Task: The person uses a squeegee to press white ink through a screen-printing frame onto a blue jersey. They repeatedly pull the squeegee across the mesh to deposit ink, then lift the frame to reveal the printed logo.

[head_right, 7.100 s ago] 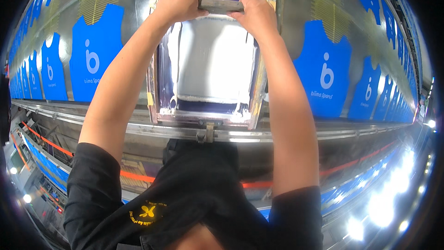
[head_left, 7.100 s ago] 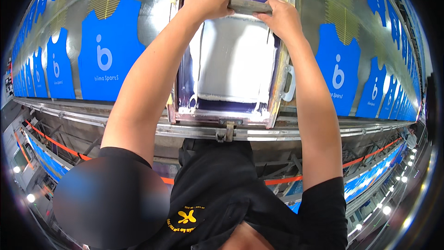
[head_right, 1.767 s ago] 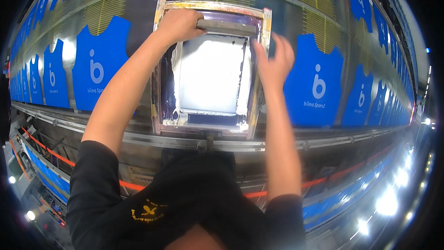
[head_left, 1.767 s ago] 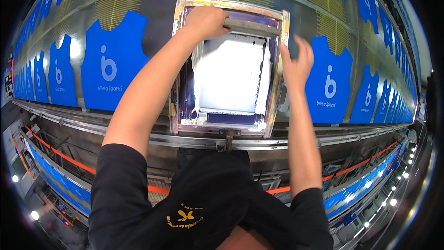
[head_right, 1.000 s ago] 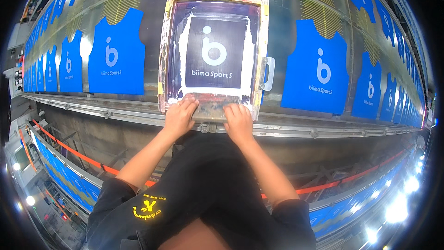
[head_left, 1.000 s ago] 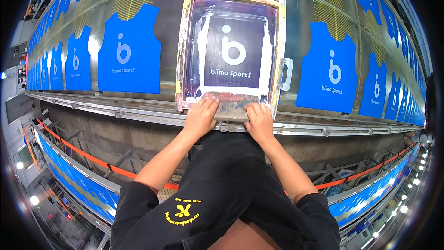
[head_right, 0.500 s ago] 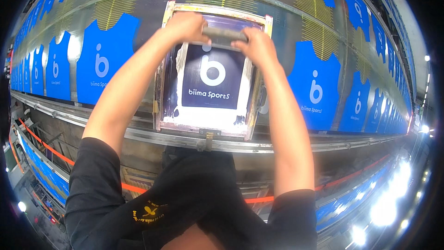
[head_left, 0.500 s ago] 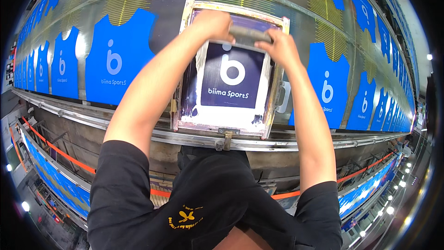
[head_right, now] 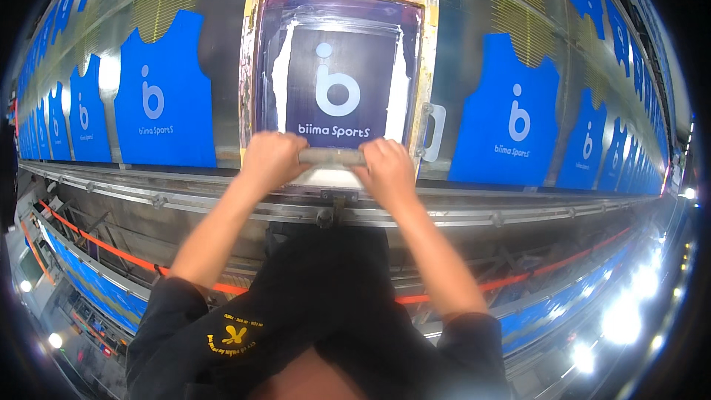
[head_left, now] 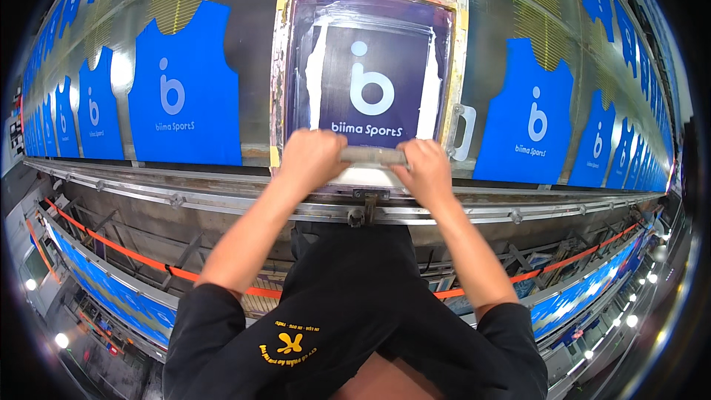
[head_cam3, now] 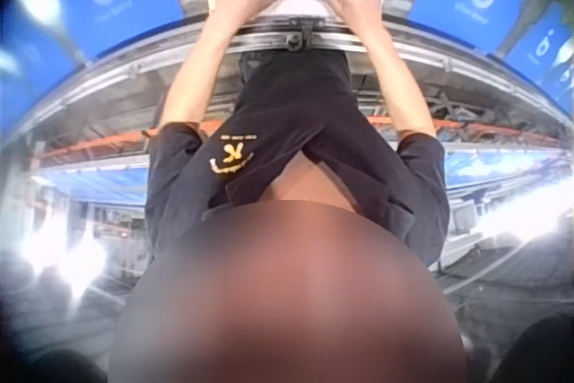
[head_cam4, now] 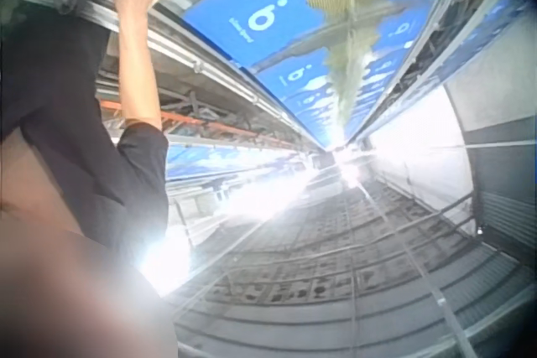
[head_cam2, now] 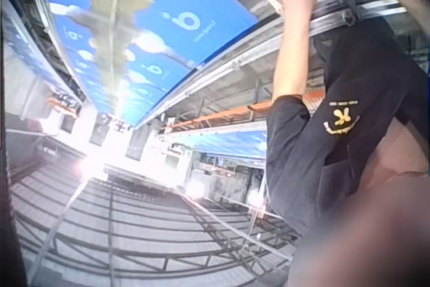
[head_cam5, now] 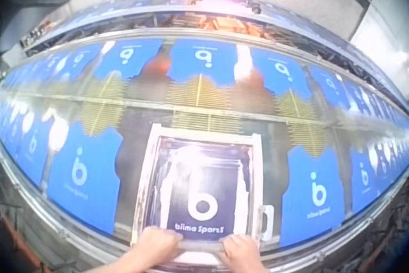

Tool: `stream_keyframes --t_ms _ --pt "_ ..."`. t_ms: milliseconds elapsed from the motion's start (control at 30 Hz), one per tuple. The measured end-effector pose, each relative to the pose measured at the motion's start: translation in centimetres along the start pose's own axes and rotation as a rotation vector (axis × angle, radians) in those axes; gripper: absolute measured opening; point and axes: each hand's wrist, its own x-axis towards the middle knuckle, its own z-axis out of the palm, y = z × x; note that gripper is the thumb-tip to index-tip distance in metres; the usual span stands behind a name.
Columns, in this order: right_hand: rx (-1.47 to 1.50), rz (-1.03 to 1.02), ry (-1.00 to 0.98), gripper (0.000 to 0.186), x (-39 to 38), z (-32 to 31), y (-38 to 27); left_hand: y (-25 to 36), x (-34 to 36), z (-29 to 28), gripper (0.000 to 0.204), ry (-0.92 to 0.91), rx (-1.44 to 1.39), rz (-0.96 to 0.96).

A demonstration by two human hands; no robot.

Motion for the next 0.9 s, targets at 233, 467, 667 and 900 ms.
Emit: stream_keyframes --t_ms 233,467,667,900 --pt "-0.095 0.083 0.006 0.049 18.0 -6.9 -2.7 -7.0 8.0 -16.8 0.053 0.04 0.077 -0.034" --pt "-0.14 0.013 0.158 0.036 17.2 4.8 7.9 -9.4 15.1 -2.0 0.033 0.24 0.073 -0.011" --pt "-0.035 -0.03 0.109 0.034 -25.5 -0.8 -3.3 15.4 -18.6 10.5 0.025 0.236 -0.03 0.057" --pt "0.025 0.119 -0.22 0.052 -58.5 -9.9 -16.4 38.3 -47.2 16.9 0.057 -0.055 -0.08 -0.064"
